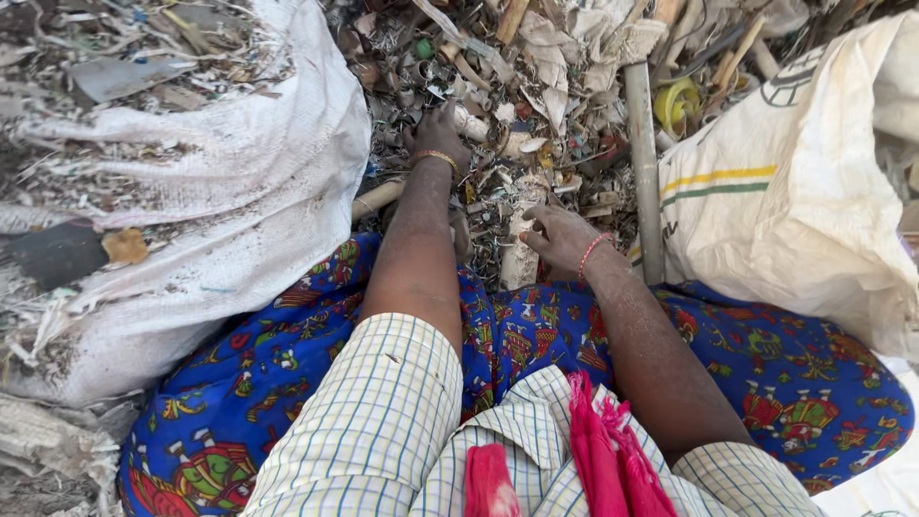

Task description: The person sits on the ground and sorts through a pile of miscellaneous scrap materials by hand, picking up and examining individual items including plastic waste, papers, and small metallic components.

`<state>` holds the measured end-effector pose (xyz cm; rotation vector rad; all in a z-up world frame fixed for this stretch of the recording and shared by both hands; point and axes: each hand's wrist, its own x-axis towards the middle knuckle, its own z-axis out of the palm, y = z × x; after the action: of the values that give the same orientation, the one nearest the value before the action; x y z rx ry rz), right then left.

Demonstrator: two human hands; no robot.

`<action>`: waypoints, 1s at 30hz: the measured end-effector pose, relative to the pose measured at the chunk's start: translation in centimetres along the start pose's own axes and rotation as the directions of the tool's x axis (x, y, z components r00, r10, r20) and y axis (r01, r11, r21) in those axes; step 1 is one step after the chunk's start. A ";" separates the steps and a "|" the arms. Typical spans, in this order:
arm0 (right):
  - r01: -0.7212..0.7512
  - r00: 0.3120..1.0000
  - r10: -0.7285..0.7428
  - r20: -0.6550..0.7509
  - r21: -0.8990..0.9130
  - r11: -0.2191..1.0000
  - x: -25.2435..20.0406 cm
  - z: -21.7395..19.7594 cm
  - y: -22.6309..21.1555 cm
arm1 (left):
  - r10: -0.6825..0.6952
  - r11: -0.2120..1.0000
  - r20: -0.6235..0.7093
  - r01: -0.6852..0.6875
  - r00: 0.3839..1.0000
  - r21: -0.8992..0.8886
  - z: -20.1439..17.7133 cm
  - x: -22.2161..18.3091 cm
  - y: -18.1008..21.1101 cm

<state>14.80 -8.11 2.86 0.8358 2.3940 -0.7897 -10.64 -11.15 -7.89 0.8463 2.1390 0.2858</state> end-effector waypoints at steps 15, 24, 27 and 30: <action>0.086 0.995 -0.084 -0.046 0.042 0.995 -0.8 0.2 -1.0 | -0.035 0.998 -0.004 0.035 0.999 0.047 1.1 -0.4 0.4; -0.019 1.000 0.018 0.016 0.034 0.999 -1.0 0.3 -1.6 | -0.051 0.998 -0.014 0.052 0.999 0.029 2.2 0.4 0.2; -0.043 0.998 0.042 0.038 0.025 0.999 -0.9 0.1 -1.6 | -0.059 0.998 -0.005 0.059 0.998 0.010 2.3 0.8 0.4; -0.031 0.999 0.031 0.036 -0.003 1.000 -1.1 -0.1 -1.6 | -0.058 0.998 -0.014 0.058 0.998 0.020 2.1 0.6 0.5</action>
<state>14.47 -9.47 4.15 0.8479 2.3443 -0.7835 -9.09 -10.54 -9.39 0.7941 2.1787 0.2408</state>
